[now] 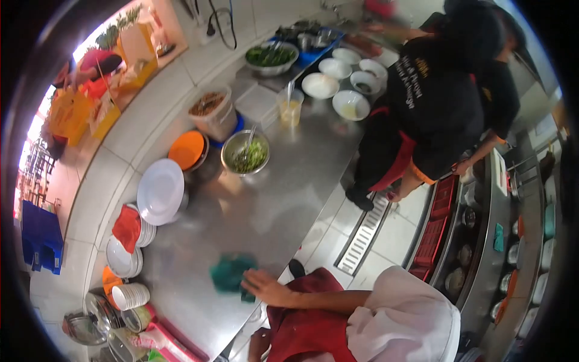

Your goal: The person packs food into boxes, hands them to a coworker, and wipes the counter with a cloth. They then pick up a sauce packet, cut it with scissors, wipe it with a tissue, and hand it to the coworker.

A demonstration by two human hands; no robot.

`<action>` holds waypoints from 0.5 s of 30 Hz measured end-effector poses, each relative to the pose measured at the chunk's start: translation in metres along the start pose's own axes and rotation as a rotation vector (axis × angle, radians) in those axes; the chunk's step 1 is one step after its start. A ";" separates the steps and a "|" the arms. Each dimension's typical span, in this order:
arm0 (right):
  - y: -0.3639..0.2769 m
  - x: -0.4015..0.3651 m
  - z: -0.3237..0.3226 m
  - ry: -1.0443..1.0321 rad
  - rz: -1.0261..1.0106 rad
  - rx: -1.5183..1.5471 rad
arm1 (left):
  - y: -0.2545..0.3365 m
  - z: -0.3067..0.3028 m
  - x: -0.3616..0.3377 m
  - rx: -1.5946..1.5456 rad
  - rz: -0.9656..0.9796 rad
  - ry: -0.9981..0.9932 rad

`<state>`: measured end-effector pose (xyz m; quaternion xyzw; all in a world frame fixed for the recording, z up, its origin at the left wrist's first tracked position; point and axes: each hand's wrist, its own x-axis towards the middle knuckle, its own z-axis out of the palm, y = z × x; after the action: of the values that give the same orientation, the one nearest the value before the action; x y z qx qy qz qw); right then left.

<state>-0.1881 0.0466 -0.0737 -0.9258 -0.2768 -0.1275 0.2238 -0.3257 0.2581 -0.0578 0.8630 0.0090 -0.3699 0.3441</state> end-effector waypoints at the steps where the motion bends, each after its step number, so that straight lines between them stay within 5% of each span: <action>1: -0.004 0.005 0.006 -0.033 -0.051 0.071 | -0.004 -0.016 0.010 -0.055 -0.061 0.017; 2: -0.002 0.011 0.012 -0.069 -0.102 0.145 | -0.004 -0.026 0.016 -0.111 -0.125 0.032; 4: 0.010 0.034 0.015 -0.196 -0.192 0.259 | 0.103 -0.082 0.007 0.126 -0.169 0.394; 6: 0.026 0.041 -0.001 -0.272 -0.208 0.268 | 0.124 -0.098 0.026 0.118 0.013 0.676; 8: 0.037 0.038 -0.037 -0.294 -0.154 0.184 | 0.108 -0.090 0.062 0.351 0.204 0.708; 15: 0.106 -0.113 -0.135 0.107 0.681 0.413 | 0.087 -0.082 0.093 0.498 0.374 0.762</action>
<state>-0.2348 -0.1496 -0.0334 -0.8922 0.0379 -0.0358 0.4486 -0.1832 0.2192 -0.0263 0.9798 -0.1096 0.0493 0.1599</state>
